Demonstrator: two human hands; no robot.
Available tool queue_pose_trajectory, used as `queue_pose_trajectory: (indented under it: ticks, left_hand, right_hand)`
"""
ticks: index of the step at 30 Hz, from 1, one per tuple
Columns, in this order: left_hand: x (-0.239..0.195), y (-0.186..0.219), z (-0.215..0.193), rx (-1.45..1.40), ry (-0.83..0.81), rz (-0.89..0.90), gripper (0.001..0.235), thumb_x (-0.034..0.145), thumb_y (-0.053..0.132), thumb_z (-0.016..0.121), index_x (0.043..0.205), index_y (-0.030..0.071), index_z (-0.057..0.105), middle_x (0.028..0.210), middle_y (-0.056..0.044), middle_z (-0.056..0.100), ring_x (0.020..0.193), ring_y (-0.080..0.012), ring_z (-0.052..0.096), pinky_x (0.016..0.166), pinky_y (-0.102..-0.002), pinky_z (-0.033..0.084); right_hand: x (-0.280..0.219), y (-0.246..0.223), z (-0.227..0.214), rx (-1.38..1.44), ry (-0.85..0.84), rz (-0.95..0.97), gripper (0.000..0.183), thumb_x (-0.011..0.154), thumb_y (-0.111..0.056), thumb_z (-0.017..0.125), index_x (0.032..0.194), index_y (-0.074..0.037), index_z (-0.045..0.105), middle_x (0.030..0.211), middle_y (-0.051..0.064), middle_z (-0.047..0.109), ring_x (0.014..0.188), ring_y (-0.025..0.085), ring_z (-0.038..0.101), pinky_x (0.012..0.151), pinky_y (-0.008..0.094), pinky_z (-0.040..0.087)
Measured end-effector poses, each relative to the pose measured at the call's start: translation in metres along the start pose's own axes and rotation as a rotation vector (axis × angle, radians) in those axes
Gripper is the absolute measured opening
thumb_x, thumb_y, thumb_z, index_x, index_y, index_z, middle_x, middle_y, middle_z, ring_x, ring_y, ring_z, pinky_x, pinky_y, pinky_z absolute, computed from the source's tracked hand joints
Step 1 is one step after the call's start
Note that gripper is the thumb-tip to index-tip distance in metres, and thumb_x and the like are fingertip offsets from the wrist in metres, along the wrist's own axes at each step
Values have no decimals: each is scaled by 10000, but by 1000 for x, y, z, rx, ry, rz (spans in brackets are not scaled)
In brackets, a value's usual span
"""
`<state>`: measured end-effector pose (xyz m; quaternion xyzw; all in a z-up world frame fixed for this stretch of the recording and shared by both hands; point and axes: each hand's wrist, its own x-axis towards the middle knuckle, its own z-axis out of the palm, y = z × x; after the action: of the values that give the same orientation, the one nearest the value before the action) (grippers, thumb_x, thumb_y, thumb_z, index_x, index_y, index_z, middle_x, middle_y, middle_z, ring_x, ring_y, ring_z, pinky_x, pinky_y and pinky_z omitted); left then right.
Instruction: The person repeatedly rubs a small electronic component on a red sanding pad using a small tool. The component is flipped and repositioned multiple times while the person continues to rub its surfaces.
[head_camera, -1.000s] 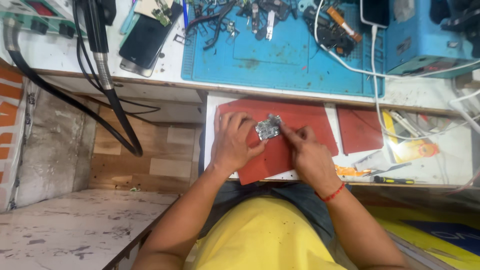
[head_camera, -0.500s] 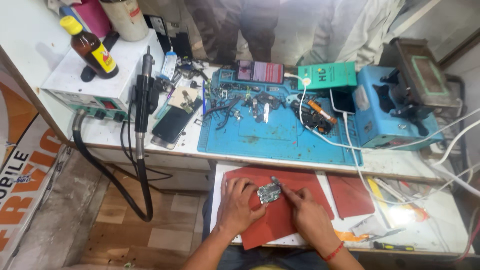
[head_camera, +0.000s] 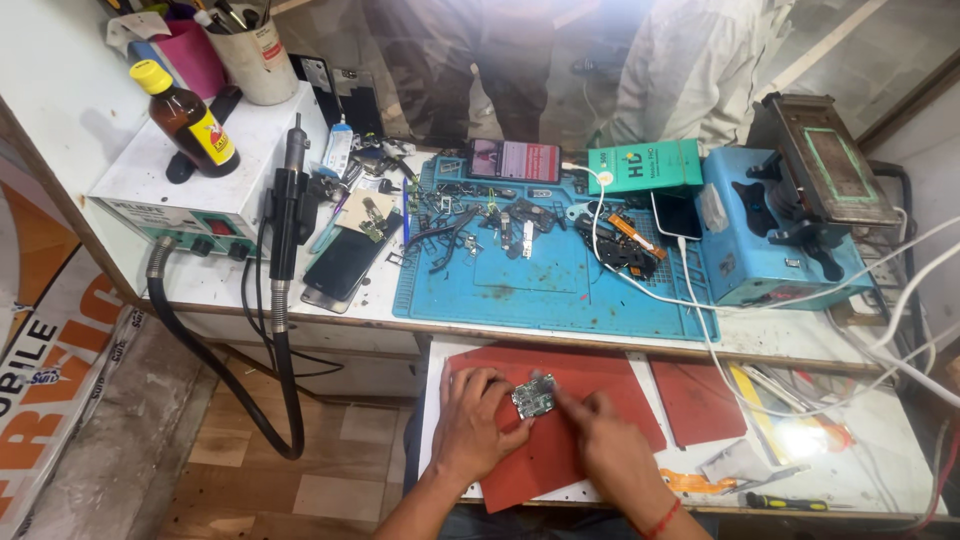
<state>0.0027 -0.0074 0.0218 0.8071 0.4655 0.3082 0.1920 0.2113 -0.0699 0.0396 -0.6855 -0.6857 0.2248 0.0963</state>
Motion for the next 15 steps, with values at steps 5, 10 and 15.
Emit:
queue_pose_trajectory:
  ticks: [5, 10, 15]
  left_hand:
    - [5, 0, -4, 25, -36, -31, 494, 671, 348, 884, 1042, 76, 705, 1143, -76, 598, 1181, -303, 508, 1172, -586, 203]
    - [1, -1, 0, 10, -44, -44, 490, 694, 355, 872, 1062, 77, 706, 1148, -68, 600, 1187, -288, 514, 1193, -589, 190]
    - [-1, 0, 0, 13, -18, -9, 494, 685, 355, 875, 1048, 63, 710, 1153, -74, 598, 1184, -294, 507, 1183, -610, 173]
  right_hand:
    - [7, -5, -3, 4, -83, -104, 595, 895, -77, 483, 1432, -320, 564, 1061, 123, 639, 831, 393, 699, 733, 524, 556]
    - [3, -2, -5, -32, -45, 11, 697, 862, -56, 486, 1498, -336, 523, 1137, 144, 606, 800, 424, 686, 732, 538, 551]
    - [2, -5, -3, -16, -63, 9, 702, 863, -63, 494, 1510, -333, 526, 1103, 118, 621, 812, 401, 688, 724, 527, 555]
